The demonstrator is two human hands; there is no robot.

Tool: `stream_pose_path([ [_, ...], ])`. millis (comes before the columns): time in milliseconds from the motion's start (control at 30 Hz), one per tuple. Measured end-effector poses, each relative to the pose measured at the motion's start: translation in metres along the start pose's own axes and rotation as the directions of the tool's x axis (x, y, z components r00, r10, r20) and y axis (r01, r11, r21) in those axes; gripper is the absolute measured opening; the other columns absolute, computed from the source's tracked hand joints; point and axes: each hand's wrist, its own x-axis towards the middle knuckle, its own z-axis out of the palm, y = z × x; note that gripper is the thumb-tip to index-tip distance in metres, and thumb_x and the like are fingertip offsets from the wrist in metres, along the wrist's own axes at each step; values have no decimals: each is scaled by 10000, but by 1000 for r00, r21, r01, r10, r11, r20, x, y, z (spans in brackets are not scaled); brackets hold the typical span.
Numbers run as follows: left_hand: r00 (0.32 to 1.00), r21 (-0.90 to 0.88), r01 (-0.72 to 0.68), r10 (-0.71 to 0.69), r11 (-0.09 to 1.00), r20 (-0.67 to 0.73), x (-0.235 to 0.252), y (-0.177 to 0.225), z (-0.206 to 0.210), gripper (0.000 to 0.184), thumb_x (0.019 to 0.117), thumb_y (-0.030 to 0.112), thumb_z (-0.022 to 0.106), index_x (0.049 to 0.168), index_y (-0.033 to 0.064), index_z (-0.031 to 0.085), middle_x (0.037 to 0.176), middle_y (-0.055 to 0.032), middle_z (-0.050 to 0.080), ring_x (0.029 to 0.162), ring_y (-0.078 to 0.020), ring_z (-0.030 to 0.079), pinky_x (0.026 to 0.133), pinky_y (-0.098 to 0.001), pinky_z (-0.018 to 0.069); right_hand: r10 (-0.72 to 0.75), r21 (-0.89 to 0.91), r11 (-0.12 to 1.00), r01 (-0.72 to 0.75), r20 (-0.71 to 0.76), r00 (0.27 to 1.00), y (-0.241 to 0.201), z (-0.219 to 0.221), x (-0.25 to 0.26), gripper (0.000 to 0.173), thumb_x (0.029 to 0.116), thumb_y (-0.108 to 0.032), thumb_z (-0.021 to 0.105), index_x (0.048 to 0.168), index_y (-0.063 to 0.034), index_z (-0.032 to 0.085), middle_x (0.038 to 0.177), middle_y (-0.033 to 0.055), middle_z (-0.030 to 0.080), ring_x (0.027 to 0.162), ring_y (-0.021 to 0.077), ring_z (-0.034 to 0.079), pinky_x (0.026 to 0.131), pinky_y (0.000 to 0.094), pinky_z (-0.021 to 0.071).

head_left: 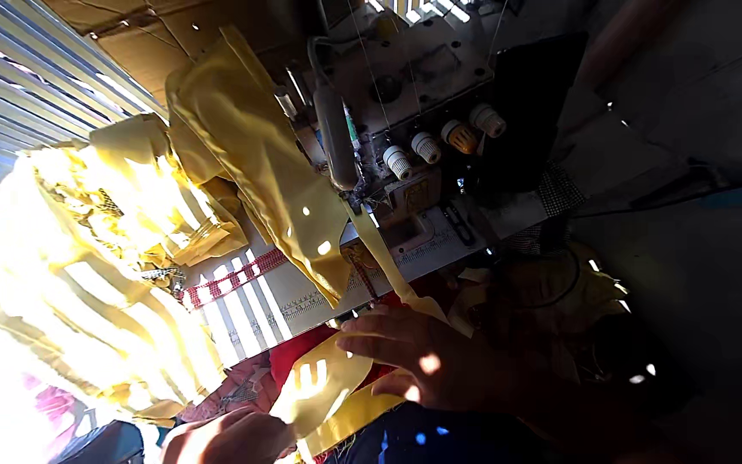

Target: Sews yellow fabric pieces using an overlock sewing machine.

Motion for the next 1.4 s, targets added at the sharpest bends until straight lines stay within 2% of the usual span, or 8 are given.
stream_pose_path([
  [233, 984, 284, -24, 72, 959, -162, 100, 2, 54, 188, 894, 369, 641, 943, 215, 737, 829, 54, 727, 683, -90, 690, 549, -373, 560, 64, 116, 991, -58, -46, 997, 20, 10, 4, 182, 1007, -166, 622, 1003, -28, 741, 832, 104, 727, 815, 223, 713, 825, 396, 570],
  [400, 937, 92, -129, 152, 987, -316, 99, -8, 43, 270, 958, 364, 645, 1168, 195, 667, 1051, 47, 751, 950, 25, 691, 816, -175, 571, 257, 332, 930, -157, -283, 924, 51, -19, -34, 274, 1073, -162, 514, 1154, -27, 739, 1045, 49, 755, 963, 69, 704, 869, 242, 581],
  [567, 908, 26, -159, 157, 987, -389, 101, -7, 45, 211, 1042, 341, 576, 1127, 173, 672, 970, 64, 731, 874, 63, 668, 774, -127, 546, 314, 69, 890, -450, -809, 497, 82, -47, -59, 363, 1059, -202, 528, 1374, -48, 624, 942, 79, 695, 728, 98, 638, 650, 277, 567],
  [667, 920, 64, -189, 199, 980, -336, 113, 7, 49, 180, 1000, 287, 623, 1047, 172, 753, 926, 9, 712, 874, 10, 651, 767, -143, 526, 285, -38, 790, -612, -862, 420, 95, -60, -60, 592, 1051, -242, 567, 1589, -89, 374, 948, 95, 616, 720, 148, 587, 635, 294, 534],
  [933, 888, 19, -136, 130, 991, -441, 123, 0, 70, 97, 915, 205, 690, 978, 136, 716, 945, 34, 723, 875, 39, 660, 754, -109, 544, 261, -81, 753, -653, -874, 411, 100, -59, -58, 657, 1041, -305, 582, 1597, -44, 347, 969, 100, 656, 751, 155, 611, 664, 303, 550],
  [1100, 864, -39, -171, 131, 984, -485, 146, 6, 91, 191, 1029, 192, 574, 1051, 115, 747, 1001, 19, 711, 944, 11, 657, 828, -146, 552, 102, -70, 955, -290, -836, 539, 68, -37, -42, 335, 1047, -184, 547, 1262, 43, 665, 969, 87, 708, 841, 82, 671, 745, 235, 584],
  [1233, 819, 62, -196, 198, 979, -539, 192, 21, 97, 153, 974, 216, 696, 1024, 87, 763, 956, 4, 762, 865, 15, 699, 762, -144, 572, 56, 37, 998, -44, -780, 623, 44, 5, 1, 447, 964, -417, 709, 1201, -55, 599, 1176, 109, 616, 1134, 120, 614, 951, 248, 543],
  [1400, 814, 36, -161, 153, 986, -561, 216, -2, 70, 241, 1011, 284, 648, 998, 58, 734, 838, 55, 735, 740, 82, 653, 674, -108, 540, 221, 56, 963, -264, -724, 653, 41, 15, 31, 340, 925, -430, 737, 1092, -134, 748, 1279, 122, 636, 1246, 240, 567, 1034, 396, 494],
])
